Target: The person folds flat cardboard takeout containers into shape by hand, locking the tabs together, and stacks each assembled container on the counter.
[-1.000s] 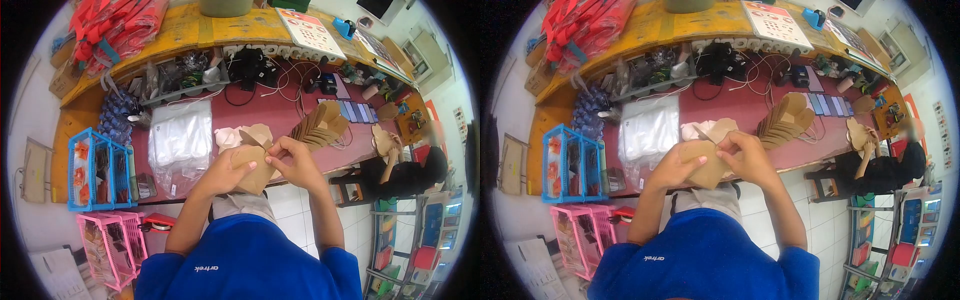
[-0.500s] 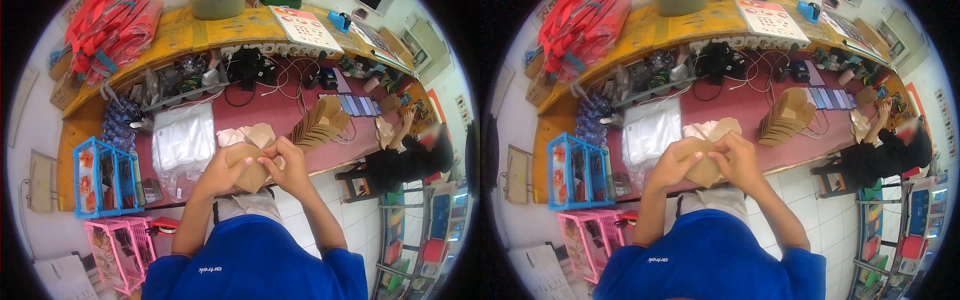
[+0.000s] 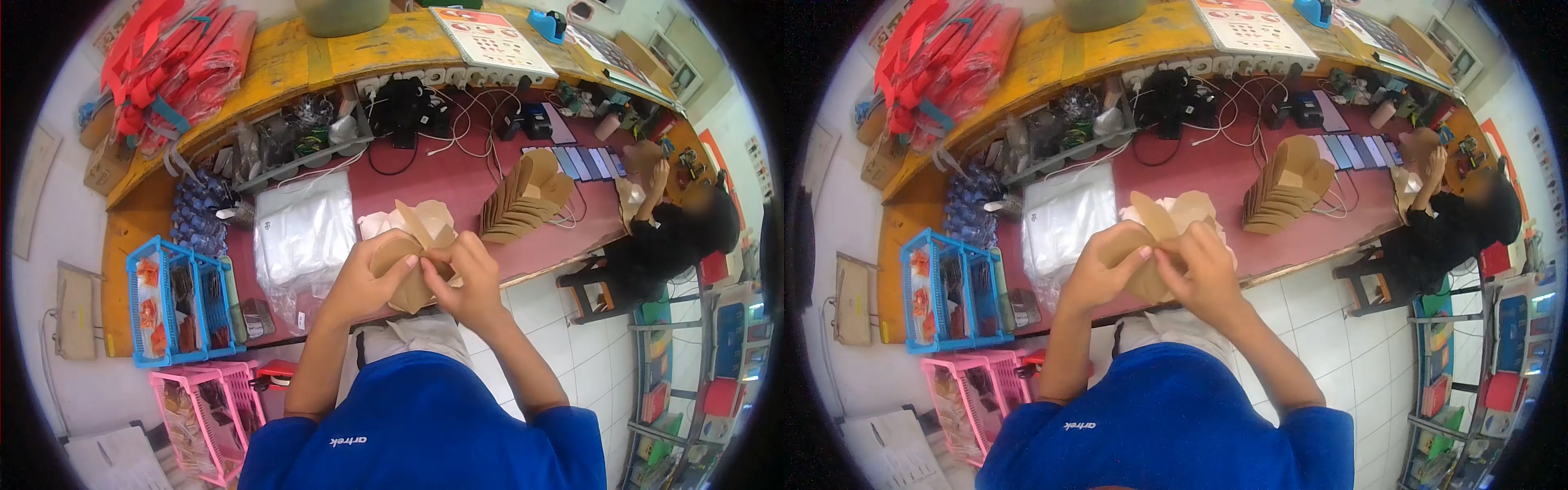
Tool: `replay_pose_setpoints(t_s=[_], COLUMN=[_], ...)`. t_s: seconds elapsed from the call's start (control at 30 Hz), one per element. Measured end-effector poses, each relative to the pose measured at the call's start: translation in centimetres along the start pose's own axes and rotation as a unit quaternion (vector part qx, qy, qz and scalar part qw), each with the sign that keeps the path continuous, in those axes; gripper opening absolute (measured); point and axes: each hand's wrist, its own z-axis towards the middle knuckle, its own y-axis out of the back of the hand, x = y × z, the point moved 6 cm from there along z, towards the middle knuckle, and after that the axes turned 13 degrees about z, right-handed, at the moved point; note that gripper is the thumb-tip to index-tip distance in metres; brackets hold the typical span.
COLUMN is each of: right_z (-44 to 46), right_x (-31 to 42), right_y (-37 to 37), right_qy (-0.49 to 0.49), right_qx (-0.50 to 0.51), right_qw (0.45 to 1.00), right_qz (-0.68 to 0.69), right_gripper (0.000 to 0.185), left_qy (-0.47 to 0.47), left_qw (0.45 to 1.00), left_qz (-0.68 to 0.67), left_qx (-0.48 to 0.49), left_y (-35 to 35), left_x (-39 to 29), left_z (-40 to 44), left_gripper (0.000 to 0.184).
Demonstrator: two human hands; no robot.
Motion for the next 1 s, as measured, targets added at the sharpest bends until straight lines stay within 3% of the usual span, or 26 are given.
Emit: replay_pose_setpoints(t_s=[0.03, 0.1, 0.13, 0.2, 0.27, 0.33, 0.37, 0.5, 0.57, 0.6, 0.63, 0.7, 0.77, 0.8, 0.87, 0.9, 0.97, 1.0], right_z=[-0.1, -0.3, -0.2, 0.2, 0.6, 0.7, 1.2, 4.4, 5.5, 5.6, 6.0, 6.6, 5.8, 5.6, 5.6, 5.3, 5.6, 6.1], right_x=[0.0, 1.1, 1.1, 0.5, -1.0, -3.2, -3.5, -3.2, -2.1, -2.7, -3.4, -3.5, -2.1, -1.4, -0.3, 0.2, 1.5, 1.9], right_y=[-0.1, -0.3, 0.2, 1.1, 2.4, 3.1, 3.6, 5.5, 4.7, 4.3, 4.5, 4.4, 5.3, 5.6, 4.9, 4.3, 2.7, 2.2], right_qy=[-0.002, 0.091, 0.091, 0.047, 0.006, -0.091, -0.093, -0.065, 0.016, 0.025, 0.022, 0.035, 0.025, 0.015, 0.025, 0.027, 0.026, 0.032], right_qx=[-0.004, -0.01, -0.018, 0.037, 0.021, 0.022, 0.015, 0.083, 0.241, 0.269, 0.263, 0.325, 0.325, 0.318, 0.312, 0.306, 0.322, 0.329], right_qw=[1.0, 0.995, 0.995, 0.989, 0.981, 0.939, 0.94, 0.944, 0.949, 0.943, 0.945, 0.919, 0.933, 0.944, 0.949, 0.952, 0.946, 0.943], right_qz=[0.0, -0.041, -0.041, 0.133, 0.194, 0.33, 0.329, 0.313, 0.204, 0.195, 0.192, 0.221, 0.153, 0.087, 0.039, -0.007, -0.015, -0.034], right_gripper=[0.015, 0.018, 0.018, 0.027, 0.031, 0.042, 0.042, 0.052, 0.054, 0.036, 0.036, 0.015, 0.012, 0.011, 0.012, 0.013, 0.014, 0.015], left_qy=[-0.016, -0.034, -0.048, -0.069, -0.213, -0.223, -0.237, -0.272, -0.305, -0.309, -0.346, -0.384, -0.191, -0.192, -0.169, -0.161, -0.091, -0.059], left_qw=[1.0, 0.998, 0.996, 0.99, 0.958, 0.957, 0.954, 0.947, 0.932, 0.929, 0.911, 0.889, 0.954, 0.955, 0.983, 0.984, 0.983, 0.98], left_qz=[-0.004, -0.005, 0.052, 0.117, 0.187, 0.185, 0.181, 0.163, 0.157, 0.156, 0.185, 0.211, 0.191, 0.191, -0.06, -0.06, 0.134, 0.171], left_qx=[-0.025, -0.045, -0.048, -0.044, -0.04, -0.015, 0.002, 0.061, 0.12, 0.127, 0.131, 0.131, 0.13, 0.124, 0.045, 0.043, 0.086, 0.086], left_y=[0.2, 0.4, 0.8, 1.9, 2.5, 3.1, 3.1, 2.8, 2.1, 2.2, 2.4, 3.2, 4.9, 5.1, 6.8, 6.5, 3.7, 2.6], left_x=[-0.1, -0.2, -0.2, 0.0, -0.9, -0.9, -1.0, -2.5, -3.3, -3.3, -3.5, -4.1, -2.9, -2.7, -2.3, -2.6, -3.7, -3.9], left_z=[-0.2, -0.8, -1.4, -2.1, -3.3, -3.9, -4.1, -4.0, -4.2, -3.9, -3.8, -3.9, -3.0, -3.0, -3.1, -2.8, -1.1, -0.6], left_gripper=[0.018, 0.016, 0.011, 0.006, 0.007, 0.016, 0.028, 0.025, 0.018, 0.018, 0.025, 0.036, 0.069, 0.069, 0.092, 0.092, 0.079, 0.061])
